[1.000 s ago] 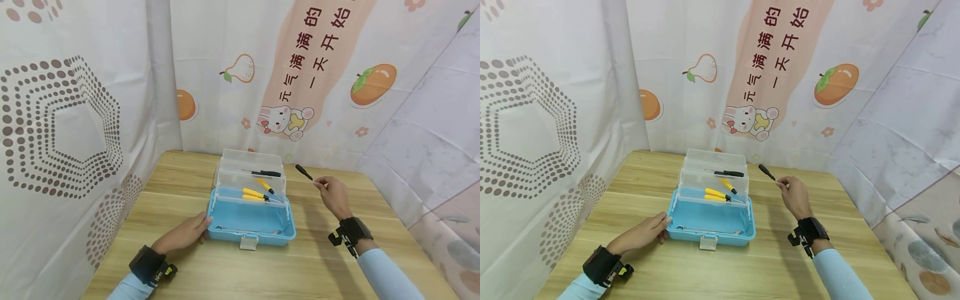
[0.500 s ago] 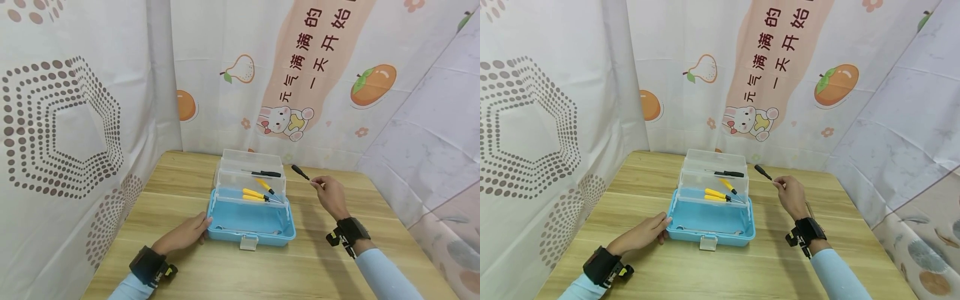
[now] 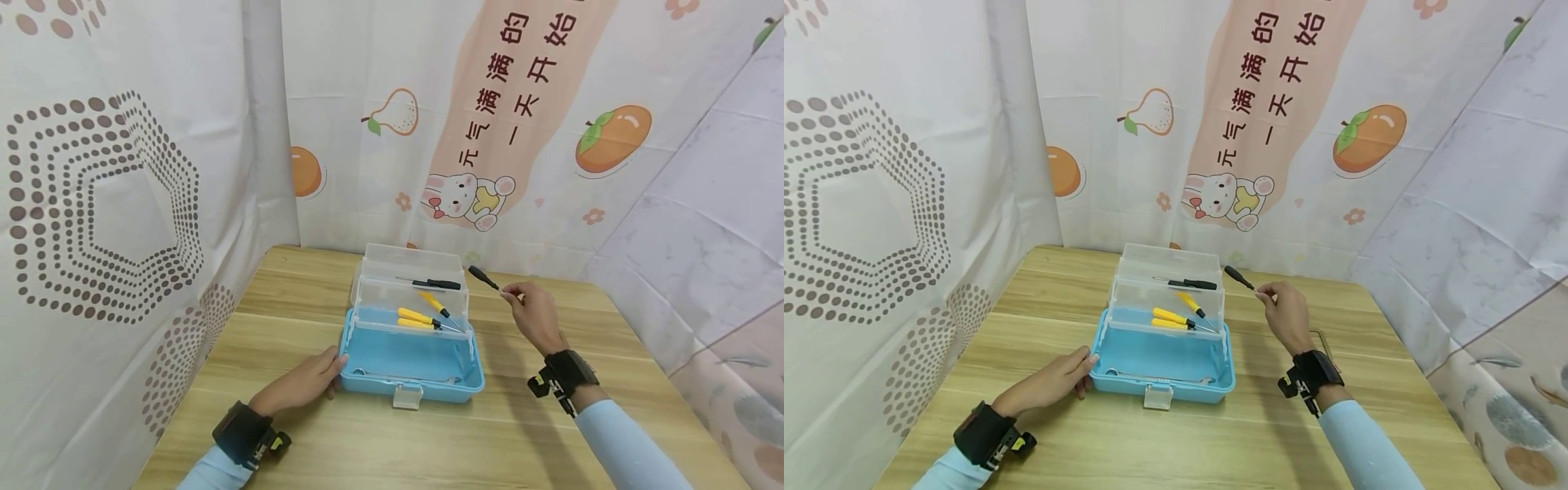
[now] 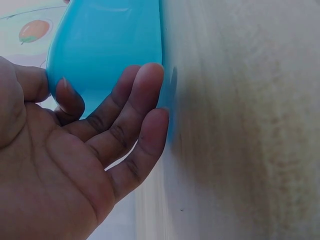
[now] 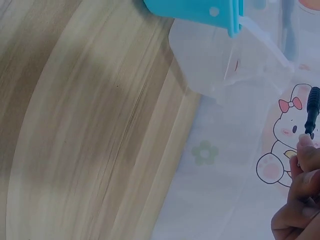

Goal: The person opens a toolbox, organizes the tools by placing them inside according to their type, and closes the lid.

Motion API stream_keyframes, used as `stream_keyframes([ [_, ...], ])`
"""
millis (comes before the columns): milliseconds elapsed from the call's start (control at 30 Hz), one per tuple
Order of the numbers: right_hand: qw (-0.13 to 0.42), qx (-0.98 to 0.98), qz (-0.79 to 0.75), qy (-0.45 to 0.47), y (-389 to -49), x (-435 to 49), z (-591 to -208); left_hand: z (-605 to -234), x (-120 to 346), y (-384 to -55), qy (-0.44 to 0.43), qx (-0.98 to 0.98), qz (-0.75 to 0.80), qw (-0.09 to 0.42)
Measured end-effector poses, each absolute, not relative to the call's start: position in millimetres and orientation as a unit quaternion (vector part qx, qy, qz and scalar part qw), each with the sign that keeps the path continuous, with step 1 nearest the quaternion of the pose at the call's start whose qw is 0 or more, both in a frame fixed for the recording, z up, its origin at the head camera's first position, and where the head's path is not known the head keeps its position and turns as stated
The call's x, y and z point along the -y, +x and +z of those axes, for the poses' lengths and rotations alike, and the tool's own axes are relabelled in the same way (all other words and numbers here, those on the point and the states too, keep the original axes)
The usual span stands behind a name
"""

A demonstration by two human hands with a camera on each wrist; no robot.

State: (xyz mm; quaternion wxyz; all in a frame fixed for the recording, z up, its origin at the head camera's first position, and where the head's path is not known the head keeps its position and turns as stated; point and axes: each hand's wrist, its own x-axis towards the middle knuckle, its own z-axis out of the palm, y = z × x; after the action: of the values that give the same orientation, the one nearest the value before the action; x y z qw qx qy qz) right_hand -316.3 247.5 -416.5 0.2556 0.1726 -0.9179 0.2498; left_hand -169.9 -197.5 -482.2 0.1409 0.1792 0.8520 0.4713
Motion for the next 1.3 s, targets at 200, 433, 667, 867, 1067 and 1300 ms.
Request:
stream_keyframes([
  [200, 0.259, 0.917, 0.252, 0.167, -317.7, -244.5, -418.7, -482.1, 197.7, -169.3, 0.18, -0.853, 0.469, 0.14],
  [433, 0.248, 0.919, 0.249, 0.176, -319.2, -238.0, -416.3, -482.4, 198.0, -170.2, 0.182, -0.854, 0.467, 0.139],
  [667, 0.246, 0.918, 0.248, 0.188, -321.7, -229.6, -414.7, -480.6, 197.3, -169.4, 0.184, -0.855, 0.466, 0.138],
  [867, 0.251, 0.917, 0.245, 0.188, -325.9, -224.6, -413.1, -480.6, 197.0, -170.5, 0.183, -0.854, 0.466, 0.139],
  [1067, 0.246, 0.916, 0.254, 0.192, -327.3, -220.4, -413.4, -481.5, 197.5, -169.8, 0.182, -0.853, 0.468, 0.141],
  [1300, 0.243, 0.914, 0.255, 0.2, -325.7, -214.7, -412.3, -481.1, 197.4, -169.2, 0.181, -0.854, 0.465, 0.143],
])
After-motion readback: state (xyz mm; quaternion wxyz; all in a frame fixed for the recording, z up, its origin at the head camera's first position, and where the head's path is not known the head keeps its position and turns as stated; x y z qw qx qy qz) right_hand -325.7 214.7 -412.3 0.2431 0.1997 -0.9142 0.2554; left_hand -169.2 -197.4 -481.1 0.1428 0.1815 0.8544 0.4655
